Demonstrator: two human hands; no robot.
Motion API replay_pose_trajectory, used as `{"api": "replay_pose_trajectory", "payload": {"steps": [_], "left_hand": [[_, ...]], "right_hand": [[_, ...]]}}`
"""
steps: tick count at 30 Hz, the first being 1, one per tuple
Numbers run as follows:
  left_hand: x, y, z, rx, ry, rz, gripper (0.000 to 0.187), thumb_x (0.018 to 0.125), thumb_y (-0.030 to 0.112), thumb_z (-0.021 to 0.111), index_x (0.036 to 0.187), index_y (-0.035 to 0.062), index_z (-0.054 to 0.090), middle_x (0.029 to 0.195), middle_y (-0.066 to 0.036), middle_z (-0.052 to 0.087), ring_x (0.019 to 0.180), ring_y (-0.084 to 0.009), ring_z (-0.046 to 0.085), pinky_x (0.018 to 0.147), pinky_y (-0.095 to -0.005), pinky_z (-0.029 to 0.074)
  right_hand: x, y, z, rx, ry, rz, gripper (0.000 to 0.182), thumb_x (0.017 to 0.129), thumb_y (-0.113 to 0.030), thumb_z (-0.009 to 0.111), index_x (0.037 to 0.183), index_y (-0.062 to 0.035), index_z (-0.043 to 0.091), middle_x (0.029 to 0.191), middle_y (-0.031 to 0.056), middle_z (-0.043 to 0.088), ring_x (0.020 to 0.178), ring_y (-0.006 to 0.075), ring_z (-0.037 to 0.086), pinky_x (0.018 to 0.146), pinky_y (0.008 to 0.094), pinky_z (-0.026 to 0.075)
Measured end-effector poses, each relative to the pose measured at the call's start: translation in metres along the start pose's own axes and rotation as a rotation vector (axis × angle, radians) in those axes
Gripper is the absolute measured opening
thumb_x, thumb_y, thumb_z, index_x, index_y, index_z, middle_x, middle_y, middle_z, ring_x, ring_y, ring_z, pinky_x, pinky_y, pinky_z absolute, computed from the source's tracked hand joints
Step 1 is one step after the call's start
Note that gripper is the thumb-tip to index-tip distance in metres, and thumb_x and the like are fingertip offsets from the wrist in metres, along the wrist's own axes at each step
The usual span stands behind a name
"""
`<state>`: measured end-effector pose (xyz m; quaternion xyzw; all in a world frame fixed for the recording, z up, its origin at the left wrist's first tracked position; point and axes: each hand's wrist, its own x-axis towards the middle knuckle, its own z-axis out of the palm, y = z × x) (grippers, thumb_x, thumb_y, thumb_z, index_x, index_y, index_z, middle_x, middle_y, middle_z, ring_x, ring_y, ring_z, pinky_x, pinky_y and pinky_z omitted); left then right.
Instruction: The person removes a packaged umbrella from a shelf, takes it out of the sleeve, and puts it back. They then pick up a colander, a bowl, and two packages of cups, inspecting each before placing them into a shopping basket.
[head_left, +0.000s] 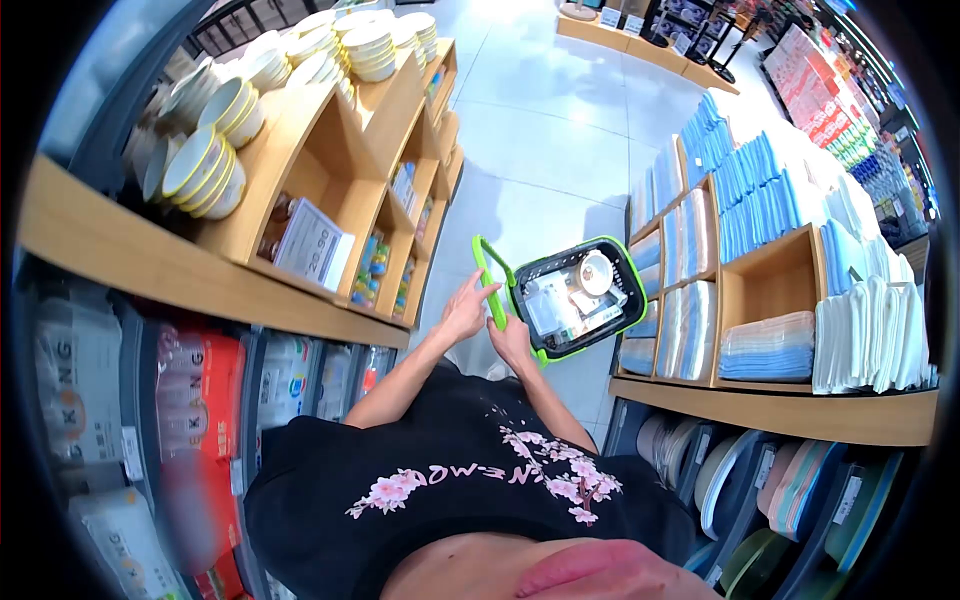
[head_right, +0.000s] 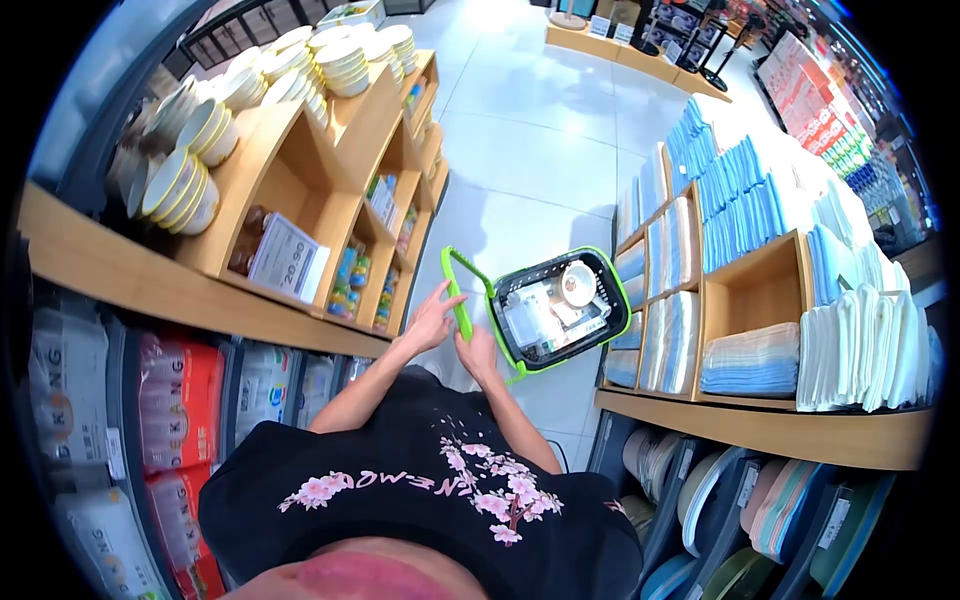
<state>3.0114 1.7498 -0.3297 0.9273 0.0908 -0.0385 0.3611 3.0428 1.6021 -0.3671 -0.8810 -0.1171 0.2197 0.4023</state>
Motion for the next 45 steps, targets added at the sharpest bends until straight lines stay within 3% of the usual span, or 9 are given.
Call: {"api": "replay_pose_trajectory", "payload": {"steps": [8,15,18,24,32,37,40,44,45], "left_hand": [[0.156,0.008,-0.045,0.122,-0.292,0.222,0.047,0.072,0.012,0.072,0.118,0.0177,0.065,0.131,-0.018,0.05,0.132,-0.038,0.038,0.107,-0.0546,0.032],[0.291,0.021,-0.008,0.519,-0.816,0.517,0.075,0.049,0.029,0.089,0.119,0.0191,0.065,0.118,-0.01,0.064,0.127,-0.032,0.048,0.107,-0.0618,0.026],[0.312,0.037,-0.004,0.364,-1.088,0.538,0.077,0.047,0.04,0.09,0.113,0.0092,0.067,0.113,-0.015,0.067,0.107,-0.0296,0.063,0.095,-0.0405,0.047],[0.349,0.048,0.007,0.658,-1.512,0.561,0.082,0.049,0.054,0.088,0.114,0.0079,0.068,0.114,-0.017,0.066,0.106,-0.0326,0.062,0.092,-0.0374,0.049],[0.365,0.045,0.038,0.662,-1.578,0.621,0.075,0.047,0.059,0.086,0.094,0.0009,0.073,0.093,-0.013,0.072,0.085,-0.026,0.068,0.074,-0.0352,0.052],[0.363,0.041,0.016,0.885,-1.437,0.715,0.039,0.062,0.029,0.075,0.092,0.0031,0.073,0.093,-0.016,0.071,0.088,-0.0317,0.068,0.077,-0.04,0.053],[0.368,0.063,0.027,0.898,-1.395,0.714,0.036,0.066,0.03,0.072,0.09,0.0042,0.073,0.094,-0.016,0.071,0.091,-0.0313,0.068,0.078,-0.0402,0.053],[0.369,0.098,0.028,0.944,-1.531,0.701,0.03,0.069,0.032,0.068,0.075,0.0029,0.07,0.07,-0.012,0.069,0.067,-0.0271,0.068,0.06,-0.0372,0.052],[0.368,0.089,0.04,0.945,-1.491,0.731,0.039,0.068,0.037,0.069,0.083,0.0006,0.071,0.084,-0.019,0.07,0.08,-0.0326,0.068,0.072,-0.0413,0.052]], "right_hand": [[0.06,-0.003,-0.03,0.024,0.132,0.125,0.036,0.082,-0.035,0.064,0.084,0.001,0.067,0.079,0.0256,0.065,0.079,0.0437,0.064,0.072,0.0493,0.049],[0.098,-0.021,-0.039,-0.017,0.267,0.297,0.044,0.08,-0.04,0.066,0.087,0.0032,0.069,0.073,0.0272,0.065,0.076,0.0421,0.066,0.071,0.0507,0.05],[0.103,-0.023,-0.036,0.056,0.235,0.386,0.041,0.081,-0.039,0.066,0.086,0.0018,0.069,0.078,0.0266,0.065,0.077,0.0435,0.065,0.071,0.0501,0.05],[0.142,-0.054,-0.031,0.114,0.334,0.53,0.036,0.079,-0.035,0.066,0.087,-0.0004,0.07,0.081,0.0254,0.066,0.08,0.0434,0.064,0.072,0.0493,0.05],[0.147,-0.022,-0.062,0.173,0.168,0.559,0.04,0.076,-0.041,0.068,0.089,-0.0032,0.07,0.086,0.0222,0.068,0.083,0.0393,0.065,0.074,0.0466,0.051],[0.18,-0.011,-0.058,0.165,0.053,0.42,0.038,0.076,-0.037,0.068,0.095,-0.0043,0.07,0.089,0.0215,0.068,0.085,0.0375,0.065,0.078,0.0434,0.051],[0.175,0.001,-0.084,0.196,0.074,0.416,0.038,0.075,-0.036,0.068,0.096,-0.0043,0.07,0.092,0.0208,0.068,0.087,0.0372,0.065,0.079,0.044,0.051],[0.174,0.007,-0.093,0.148,0.135,0.413,0.039,0.074,-0.036,0.07,0.098,-0.0046,0.069,0.093,0.0218,0.068,0.089,0.0364,0.065,0.08,0.0434,0.051],[0.17,0.009,-0.093,0.161,0.153,0.417,0.039,0.074,-0.036,0.07,0.098,-0.0046,0.069,0.093,0.0218,0.068,0.089,0.0364,0.065,0.08,0.0434,0.051]]}}
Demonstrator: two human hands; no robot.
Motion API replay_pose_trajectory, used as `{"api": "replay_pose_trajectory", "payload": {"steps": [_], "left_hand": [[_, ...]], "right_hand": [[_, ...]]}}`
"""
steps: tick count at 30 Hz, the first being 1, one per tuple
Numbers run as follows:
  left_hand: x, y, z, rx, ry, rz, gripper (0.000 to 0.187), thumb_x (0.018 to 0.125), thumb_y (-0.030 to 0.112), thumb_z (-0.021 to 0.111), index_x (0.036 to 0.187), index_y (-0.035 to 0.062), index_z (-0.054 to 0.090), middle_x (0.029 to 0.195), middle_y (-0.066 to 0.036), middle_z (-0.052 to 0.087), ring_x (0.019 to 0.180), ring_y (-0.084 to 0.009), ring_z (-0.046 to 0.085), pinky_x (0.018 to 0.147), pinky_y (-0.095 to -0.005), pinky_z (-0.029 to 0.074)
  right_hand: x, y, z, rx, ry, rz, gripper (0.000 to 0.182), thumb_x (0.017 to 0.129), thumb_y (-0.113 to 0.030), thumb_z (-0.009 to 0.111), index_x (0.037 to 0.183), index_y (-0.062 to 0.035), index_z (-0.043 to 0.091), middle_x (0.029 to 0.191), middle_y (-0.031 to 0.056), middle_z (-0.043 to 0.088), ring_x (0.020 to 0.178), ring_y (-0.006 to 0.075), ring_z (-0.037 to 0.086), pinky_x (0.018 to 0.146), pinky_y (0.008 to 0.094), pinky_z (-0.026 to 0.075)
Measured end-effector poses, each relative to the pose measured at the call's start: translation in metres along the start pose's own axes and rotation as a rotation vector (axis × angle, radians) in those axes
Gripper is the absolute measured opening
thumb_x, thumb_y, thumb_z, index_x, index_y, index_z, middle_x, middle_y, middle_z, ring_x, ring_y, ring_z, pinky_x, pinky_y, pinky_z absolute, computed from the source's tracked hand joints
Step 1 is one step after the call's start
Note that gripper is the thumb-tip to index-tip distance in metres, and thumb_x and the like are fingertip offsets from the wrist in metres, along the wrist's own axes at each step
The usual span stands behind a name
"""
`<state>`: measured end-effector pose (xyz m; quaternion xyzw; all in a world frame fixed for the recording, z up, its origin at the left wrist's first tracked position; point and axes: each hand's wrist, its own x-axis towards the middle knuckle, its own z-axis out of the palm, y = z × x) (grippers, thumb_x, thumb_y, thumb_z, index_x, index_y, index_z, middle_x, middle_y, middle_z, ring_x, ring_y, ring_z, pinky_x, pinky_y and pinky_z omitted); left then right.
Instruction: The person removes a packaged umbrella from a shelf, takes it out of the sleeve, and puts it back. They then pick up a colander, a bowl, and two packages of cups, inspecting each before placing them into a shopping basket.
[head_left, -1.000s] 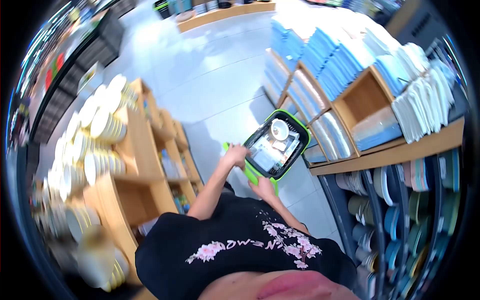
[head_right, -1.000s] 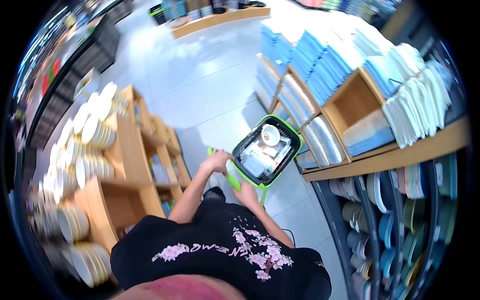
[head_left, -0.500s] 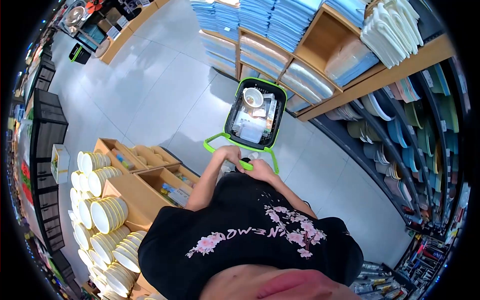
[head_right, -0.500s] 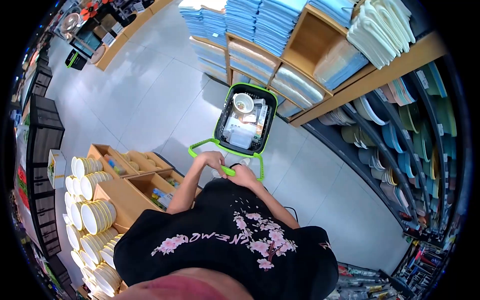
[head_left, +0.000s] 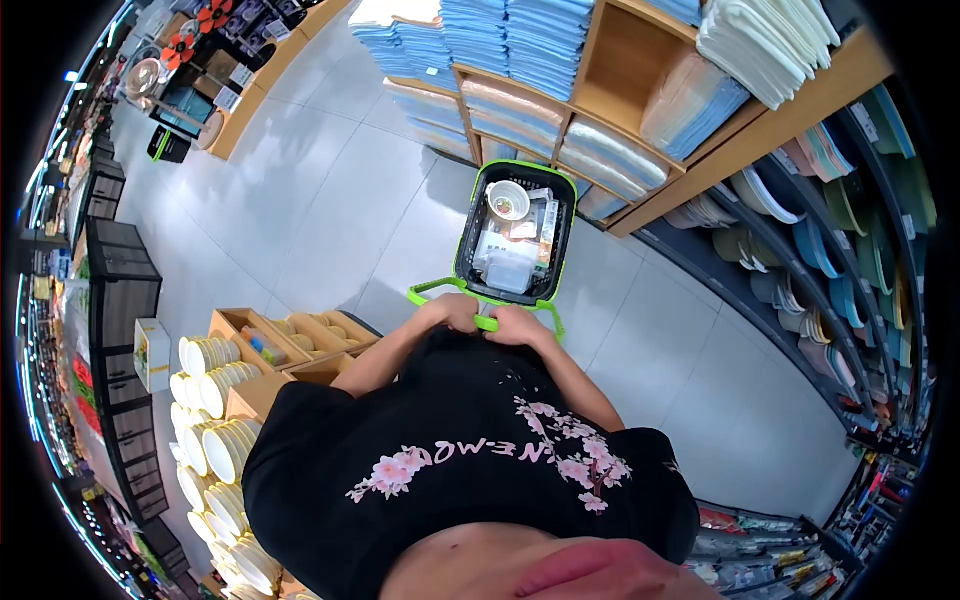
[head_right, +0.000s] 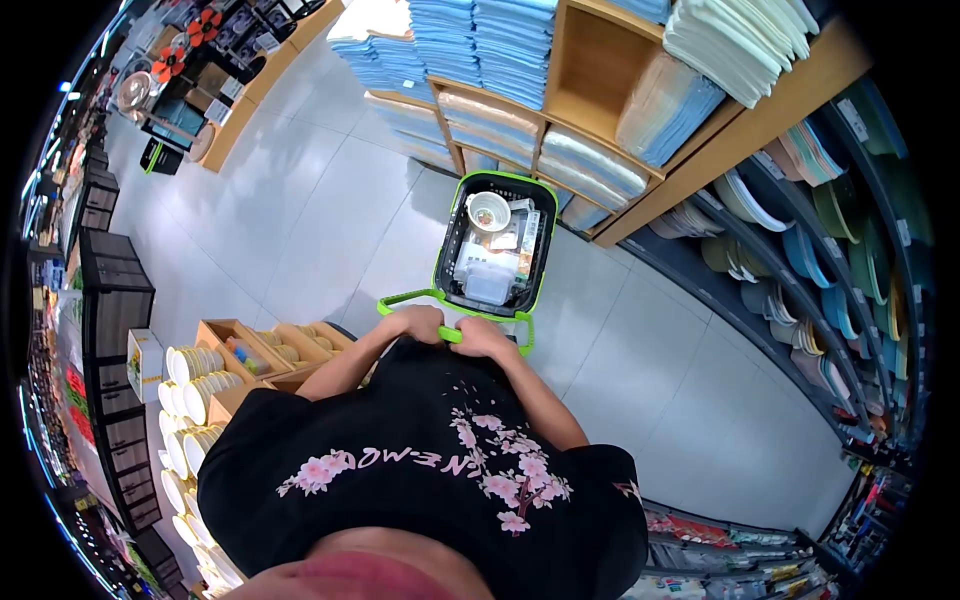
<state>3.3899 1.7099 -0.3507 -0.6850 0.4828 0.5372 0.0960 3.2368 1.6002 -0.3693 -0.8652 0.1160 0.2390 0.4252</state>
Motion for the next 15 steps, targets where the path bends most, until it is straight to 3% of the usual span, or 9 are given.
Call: {"api": "replay_pose_trajectory", "payload": {"steps": [3,6,9,10,15], "left_hand": [[0.02,0.029,-0.02,0.041,-0.008,0.081,0.041,0.069,0.038,0.067,0.079,-0.0005,0.07,0.074,-0.017,0.068,0.07,-0.0325,0.067,0.065,-0.0419,0.051],[0.03,0.039,-0.028,0.085,-0.054,0.134,0.04,0.069,0.038,0.067,0.077,-0.0015,0.069,0.069,-0.016,0.067,0.063,-0.0302,0.065,0.06,-0.0405,0.05],[0.028,0.049,-0.04,0.095,-0.098,0.145,0.039,0.07,0.037,0.066,0.074,-0.0023,0.067,0.064,-0.015,0.064,0.055,-0.0271,0.063,0.053,-0.0384,0.048],[0.032,0.045,-0.04,0.081,-0.106,0.172,0.039,0.071,0.036,0.066,0.074,-0.0028,0.067,0.061,-0.014,0.063,0.052,-0.0254,0.062,0.049,-0.0373,0.048],[0.039,0.023,-0.046,0.139,-0.175,0.308,0.039,0.074,0.035,0.067,0.077,-0.0031,0.066,0.059,-0.012,0.063,0.048,-0.0236,0.061,0.046,-0.0359,0.049]], "right_hand": [[-0.011,0.022,-0.032,0.022,-0.003,0.042,0.042,0.073,-0.037,0.072,0.099,-0.0045,0.069,0.088,0.0201,0.069,0.084,0.0335,0.067,0.076,0.0419,0.052],[-0.024,0.025,-0.048,0.143,-0.142,0.143,0.046,0.069,-0.04,0.076,0.097,-0.0037,0.069,0.077,0.0131,0.07,0.072,0.0274,0.068,0.067,0.0392,0.053],[-0.03,0.022,-0.052,0.152,-0.095,0.192,0.047,0.068,-0.041,0.076,0.095,-0.0031,0.069,0.08,0.0133,0.07,0.075,0.0286,0.068,0.069,0.0405,0.053],[-0.028,0.024,-0.043,0.083,0.016,0.177,0.046,0.066,-0.041,0.076,0.092,-0.0037,0.069,0.085,0.0147,0.071,0.08,0.0305,0.068,0.071,0.042,0.053],[-0.026,-0.004,-0.022,0.033,0.217,0.403,0.04,0.065,-0.039,0.074,0.087,-0.0063,0.071,0.09,0.0162,0.07,0.087,0.0346,0.068,0.074,0.0454,0.053]]}}
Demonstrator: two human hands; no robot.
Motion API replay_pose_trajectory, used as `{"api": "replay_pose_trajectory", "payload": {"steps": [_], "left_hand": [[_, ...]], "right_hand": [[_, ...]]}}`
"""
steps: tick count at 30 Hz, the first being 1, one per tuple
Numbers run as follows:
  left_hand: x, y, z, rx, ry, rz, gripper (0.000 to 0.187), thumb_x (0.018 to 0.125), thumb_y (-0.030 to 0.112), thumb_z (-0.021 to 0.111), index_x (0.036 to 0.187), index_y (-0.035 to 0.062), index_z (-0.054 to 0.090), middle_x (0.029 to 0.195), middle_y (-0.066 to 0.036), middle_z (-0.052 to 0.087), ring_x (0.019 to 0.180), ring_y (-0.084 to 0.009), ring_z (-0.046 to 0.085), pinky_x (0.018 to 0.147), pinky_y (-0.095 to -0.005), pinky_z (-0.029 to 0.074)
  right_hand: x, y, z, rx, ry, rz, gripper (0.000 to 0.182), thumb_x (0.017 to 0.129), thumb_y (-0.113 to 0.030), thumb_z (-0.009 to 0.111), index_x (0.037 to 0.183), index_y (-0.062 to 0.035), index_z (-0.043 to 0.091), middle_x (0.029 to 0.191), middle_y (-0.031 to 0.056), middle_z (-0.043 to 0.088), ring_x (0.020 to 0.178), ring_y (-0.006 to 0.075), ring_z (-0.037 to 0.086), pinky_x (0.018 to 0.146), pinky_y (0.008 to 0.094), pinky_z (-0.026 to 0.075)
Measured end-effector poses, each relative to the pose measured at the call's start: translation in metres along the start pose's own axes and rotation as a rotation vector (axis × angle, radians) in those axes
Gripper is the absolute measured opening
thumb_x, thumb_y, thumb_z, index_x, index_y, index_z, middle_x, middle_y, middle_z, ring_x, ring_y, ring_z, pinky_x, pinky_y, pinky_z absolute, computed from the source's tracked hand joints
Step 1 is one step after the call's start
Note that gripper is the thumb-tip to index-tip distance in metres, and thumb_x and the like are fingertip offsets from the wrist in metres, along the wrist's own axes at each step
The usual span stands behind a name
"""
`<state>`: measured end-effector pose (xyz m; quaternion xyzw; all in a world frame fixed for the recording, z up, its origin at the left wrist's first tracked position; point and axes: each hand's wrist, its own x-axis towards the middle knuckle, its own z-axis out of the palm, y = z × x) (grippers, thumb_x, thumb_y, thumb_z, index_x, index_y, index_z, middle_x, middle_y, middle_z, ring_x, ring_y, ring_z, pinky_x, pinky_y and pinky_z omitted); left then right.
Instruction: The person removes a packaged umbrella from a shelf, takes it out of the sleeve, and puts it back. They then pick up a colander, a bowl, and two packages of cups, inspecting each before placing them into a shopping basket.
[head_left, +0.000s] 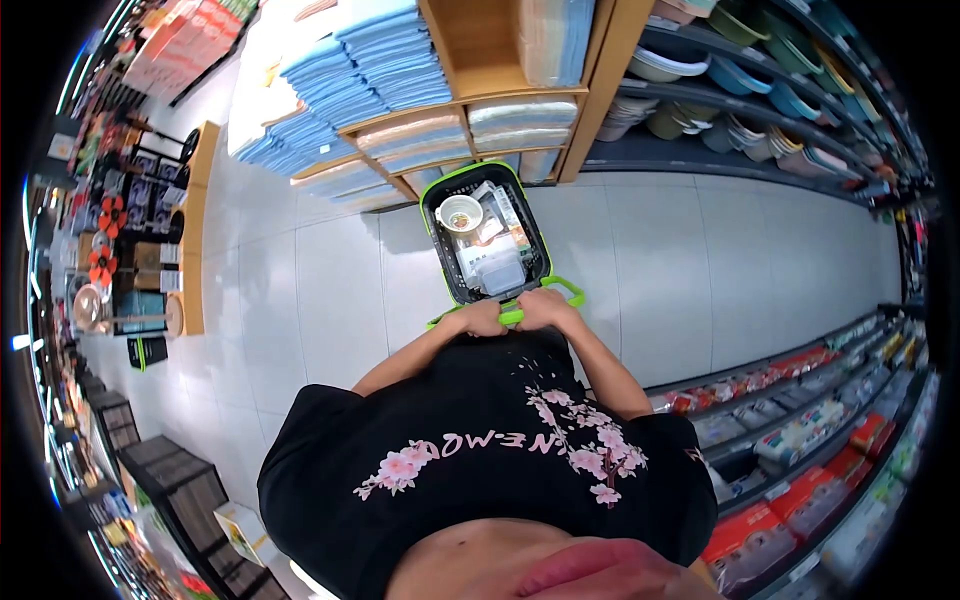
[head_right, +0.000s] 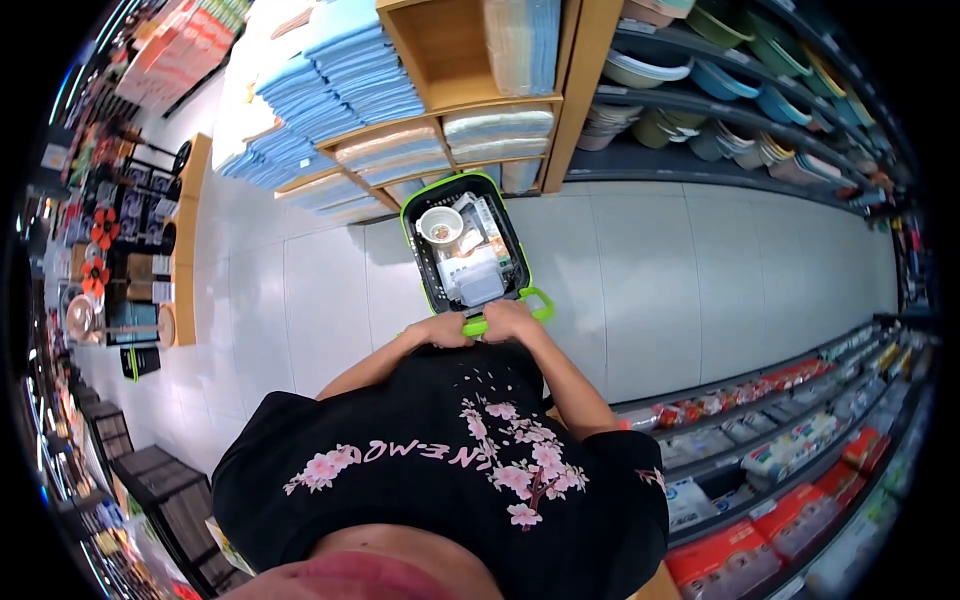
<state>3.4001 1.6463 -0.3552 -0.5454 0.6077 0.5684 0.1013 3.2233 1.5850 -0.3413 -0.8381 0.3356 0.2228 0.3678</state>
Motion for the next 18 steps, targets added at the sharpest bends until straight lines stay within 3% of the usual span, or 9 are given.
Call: {"api": "replay_pose_trajectory", "payload": {"steps": [5,10,12,13,14,16,18], "left_hand": [[-0.025,-0.025,-0.005,-0.028,-0.071,0.107,0.038,0.083,0.036,0.065,0.076,-0.002,0.064,0.058,-0.008,0.061,0.046,-0.0176,0.061,0.042,-0.0309,0.051],[-0.061,-0.075,-0.009,-0.075,-0.125,0.19,0.038,0.085,0.035,0.067,0.095,-0.0009,0.062,0.057,-0.008,0.061,0.041,-0.0158,0.058,0.038,-0.0291,0.05],[-0.072,-0.099,-0.011,-0.011,-0.181,0.182,0.042,0.084,0.038,0.068,0.095,-0.002,0.064,0.064,-0.014,0.065,0.05,-0.0228,0.064,0.047,-0.0356,0.053],[-0.079,-0.112,-0.006,0.087,-0.01,0.359,0.048,0.083,0.044,0.067,0.092,-0.0032,0.066,0.074,-0.021,0.067,0.067,-0.0344,0.068,0.063,-0.0436,0.054],[-0.082,-0.124,0.003,0.091,-0.023,0.369,0.048,0.083,0.044,0.067,0.092,-0.0032,0.066,0.074,-0.021,0.067,0.067,-0.0344,0.068,0.063,-0.0436,0.054],[-0.083,-0.139,0.018,0.142,0.078,0.377,0.052,0.083,0.049,0.065,0.088,-0.0029,0.068,0.081,-0.025,0.067,0.081,-0.0424,0.065,0.075,-0.0477,0.051],[-0.088,-0.15,0.028,0.153,0.069,0.39,0.053,0.082,0.05,0.065,0.086,-0.0024,0.068,0.081,-0.025,0.067,0.081,-0.0424,0.065,0.074,-0.0481,0.051]], "right_hand": [[0.013,-0.024,0.035,-0.065,0.073,0.214,0.044,0.058,-0.043,0.075,0.086,-0.0095,0.071,0.088,0.0148,0.071,0.086,0.0332,0.068,0.073,0.0458,0.053],[0.009,-0.066,0.041,0.0,0.064,0.332,0.043,0.054,-0.042,0.078,0.084,-0.0128,0.07,0.083,0.0104,0.07,0.08,0.0319,0.067,0.068,0.0439,0.053],[0.005,-0.075,0.054,-0.034,0.168,0.357,0.043,0.053,-0.042,0.08,0.084,-0.0131,0.069,0.081,0.0105,0.069,0.079,0.0316,0.067,0.066,0.0429,0.052],[0.005,-0.08,0.061,-0.027,0.169,0.378,0.043,0.053,-0.042,0.08,0.084,-0.0131,0.069,0.081,0.0105,0.069,0.079,0.0316,0.067,0.066,0.0429,0.052],[0.005,-0.088,0.069,-0.001,0.168,0.396,0.043,0.052,-0.04,0.081,0.082,-0.0119,0.069,0.08,0.0102,0.069,0.079,0.0314,0.067,0.066,0.0429,0.052],[0.006,-0.1,0.078,0.028,0.176,0.434,0.043,0.051,-0.039,0.082,0.081,-0.0107,0.069,0.08,0.0099,0.069,0.078,0.0312,0.067,0.066,0.0429,0.052],[0.004,-0.112,0.089,0.043,0.087,0.471,0.046,0.051,-0.039,0.083,0.084,-0.0102,0.069,0.082,0.0102,0.07,0.079,0.0311,0.067,0.067,0.0424,0.052]]}}
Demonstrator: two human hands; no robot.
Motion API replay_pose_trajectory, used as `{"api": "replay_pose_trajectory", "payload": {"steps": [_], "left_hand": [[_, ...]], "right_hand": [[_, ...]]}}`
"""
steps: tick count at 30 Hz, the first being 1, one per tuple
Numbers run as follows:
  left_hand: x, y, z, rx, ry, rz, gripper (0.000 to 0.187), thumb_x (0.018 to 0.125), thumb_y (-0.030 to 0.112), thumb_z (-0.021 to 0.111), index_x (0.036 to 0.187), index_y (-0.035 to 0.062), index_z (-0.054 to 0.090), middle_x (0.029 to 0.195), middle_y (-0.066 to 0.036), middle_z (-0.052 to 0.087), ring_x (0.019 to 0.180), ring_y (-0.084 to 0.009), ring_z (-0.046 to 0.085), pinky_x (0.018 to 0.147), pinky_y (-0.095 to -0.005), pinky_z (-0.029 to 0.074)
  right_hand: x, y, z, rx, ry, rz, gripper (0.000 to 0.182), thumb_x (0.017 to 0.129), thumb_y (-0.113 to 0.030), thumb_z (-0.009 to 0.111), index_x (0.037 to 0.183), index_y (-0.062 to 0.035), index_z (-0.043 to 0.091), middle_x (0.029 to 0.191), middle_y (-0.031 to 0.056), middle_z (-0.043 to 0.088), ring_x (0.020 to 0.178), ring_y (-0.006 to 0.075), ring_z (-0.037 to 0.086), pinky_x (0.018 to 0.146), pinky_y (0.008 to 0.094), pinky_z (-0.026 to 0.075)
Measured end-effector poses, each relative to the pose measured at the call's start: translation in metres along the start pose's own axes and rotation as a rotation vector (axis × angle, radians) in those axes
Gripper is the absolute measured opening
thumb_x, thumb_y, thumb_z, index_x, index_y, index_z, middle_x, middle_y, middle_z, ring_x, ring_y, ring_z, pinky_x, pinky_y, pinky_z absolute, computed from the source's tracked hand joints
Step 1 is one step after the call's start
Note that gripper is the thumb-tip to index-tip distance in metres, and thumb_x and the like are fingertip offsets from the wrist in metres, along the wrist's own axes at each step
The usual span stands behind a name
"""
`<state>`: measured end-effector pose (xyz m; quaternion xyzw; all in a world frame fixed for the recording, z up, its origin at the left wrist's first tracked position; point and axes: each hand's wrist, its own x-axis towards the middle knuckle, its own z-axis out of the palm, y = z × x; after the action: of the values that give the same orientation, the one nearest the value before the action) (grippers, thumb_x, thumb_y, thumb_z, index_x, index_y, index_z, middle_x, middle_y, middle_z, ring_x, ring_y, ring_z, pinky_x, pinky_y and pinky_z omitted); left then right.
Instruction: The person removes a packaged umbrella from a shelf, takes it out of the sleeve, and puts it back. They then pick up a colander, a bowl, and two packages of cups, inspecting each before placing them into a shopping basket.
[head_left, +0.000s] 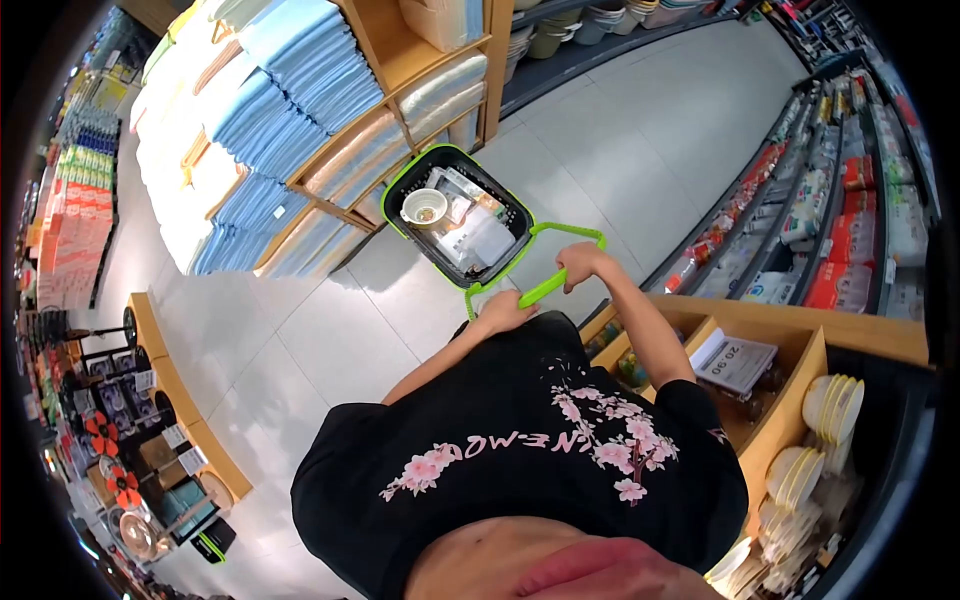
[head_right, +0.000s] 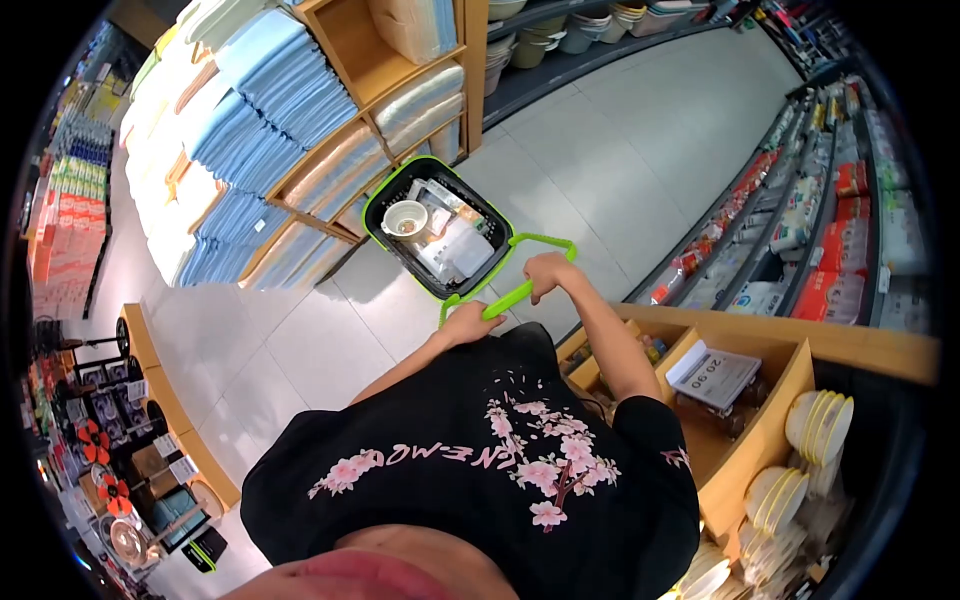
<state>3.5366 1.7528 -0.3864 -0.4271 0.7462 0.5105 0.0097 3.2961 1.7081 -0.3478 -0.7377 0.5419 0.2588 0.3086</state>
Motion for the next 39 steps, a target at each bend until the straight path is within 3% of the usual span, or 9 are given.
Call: {"api": "replay_pose_trajectory", "payload": {"steps": [5,12,16,18,19,22,27,36,39], "left_hand": [[-0.026,0.0,0.002,0.064,-0.04,0.011,0.054,0.081,0.053,0.064,0.084,-0.0012,0.069,0.08,-0.025,0.067,0.08,-0.0418,0.066,0.073,-0.0497,0.051],[-0.083,-0.05,0.036,0.186,-0.036,0.082,0.052,0.082,0.048,0.063,0.08,-0.0031,0.069,0.08,-0.026,0.067,0.079,-0.0427,0.066,0.072,-0.0502,0.051],[-0.13,-0.09,0.056,0.238,-0.034,0.078,0.049,0.083,0.044,0.061,0.082,-0.0039,0.069,0.082,-0.028,0.066,0.078,-0.0433,0.066,0.074,-0.0504,0.053],[-0.142,-0.128,0.072,0.248,0.016,0.189,0.044,0.082,0.039,0.059,0.081,-0.0039,0.069,0.081,-0.028,0.066,0.077,-0.0444,0.066,0.075,-0.0509,0.053],[-0.156,-0.131,0.066,0.264,0.012,0.192,0.041,0.081,0.035,0.058,0.078,-0.0042,0.069,0.079,-0.029,0.066,0.076,-0.0451,0.066,0.076,-0.0514,0.053],[-0.193,-0.148,0.053,0.364,-0.053,0.216,0.04,0.081,0.034,0.055,0.077,-0.0034,0.07,0.078,-0.028,0.066,0.076,-0.0429,0.066,0.075,-0.0511,0.053],[-0.224,-0.183,0.043,0.405,-0.052,0.262,0.036,0.081,0.034,0.055,0.081,0.0018,0.071,0.078,-0.025,0.066,0.075,-0.0428,0.065,0.075,-0.0495,0.053],[-0.236,-0.22,-0.012,0.558,-0.189,0.491,0.03,0.078,0.029,0.055,0.081,0.0037,0.071,0.079,-0.022,0.067,0.077,-0.0417,0.066,0.074,-0.0499,0.053],[-0.234,-0.232,-0.03,0.544,-0.298,0.483,0.029,0.077,0.028,0.057,0.083,0.0034,0.07,0.079,-0.022,0.068,0.078,-0.0409,0.066,0.074,-0.0495,0.053]], "right_hand": [[-0.016,-0.022,0.032,0.056,-0.021,0.097,0.049,0.052,-0.039,0.085,0.088,-0.0093,0.07,0.083,0.0112,0.07,0.079,0.031,0.067,0.068,0.0411,0.052],[-0.024,-0.087,0.106,0.119,-0.091,0.195,0.051,0.052,-0.035,0.085,0.095,-0.0093,0.073,0.085,0.01,0.072,0.082,0.0284,0.068,0.071,0.0389,0.053],[-0.032,-0.144,0.151,0.142,-0.093,0.228,0.045,0.053,-0.034,0.084,0.09,-0.0093,0.074,0.085,0.0097,0.072,0.082,0.0282,0.069,0.071,0.0393,0.053],[-0.036,-0.172,0.169,0.166,-0.094,0.224,0.041,0.053,-0.033,0.083,0.086,-0.0091,0.074,0.086,0.0103,0.072,0.082,0.0286,0.069,0.071,0.04,0.054],[-0.038,-0.19,0.177,0.119,-0.014,0.236,0.039,0.053,-0.033,0.082,0.083,-0.0084,0.074,0.087,0.0116,0.072,0.081,0.0293,0.069,0.071,0.0401,0.054],[-0.04,-0.235,0.192,0.183,-0.062,0.312,0.037,0.054,-0.032,0.081,0.081,-0.0074,0.074,0.085,0.0129,0.072,0.081,0.0302,0.069,0.072,0.0393,0.054],[-0.041,-0.288,0.21,0.201,0.03,0.352,0.03,0.058,-0.027,0.077,0.078,-0.0065,0.073,0.084,0.015,0.071,0.081,0.0311,0.069,0.072,0.0394,0.054],[-0.028,-0.354,0.233,0.354,0.108,0.503,0.028,0.059,-0.026,0.071,0.082,-0.009,0.072,0.083,0.0153,0.07,0.08,0.0331,0.067,0.072,0.0421,0.054],[-0.016,-0.385,0.243,0.499,0.101,0.542,0.028,0.059,-0.026,0.07,0.081,-0.0078,0.072,0.083,0.0165,0.07,0.08,0.0331,0.067,0.072,0.0414,0.054]]}}
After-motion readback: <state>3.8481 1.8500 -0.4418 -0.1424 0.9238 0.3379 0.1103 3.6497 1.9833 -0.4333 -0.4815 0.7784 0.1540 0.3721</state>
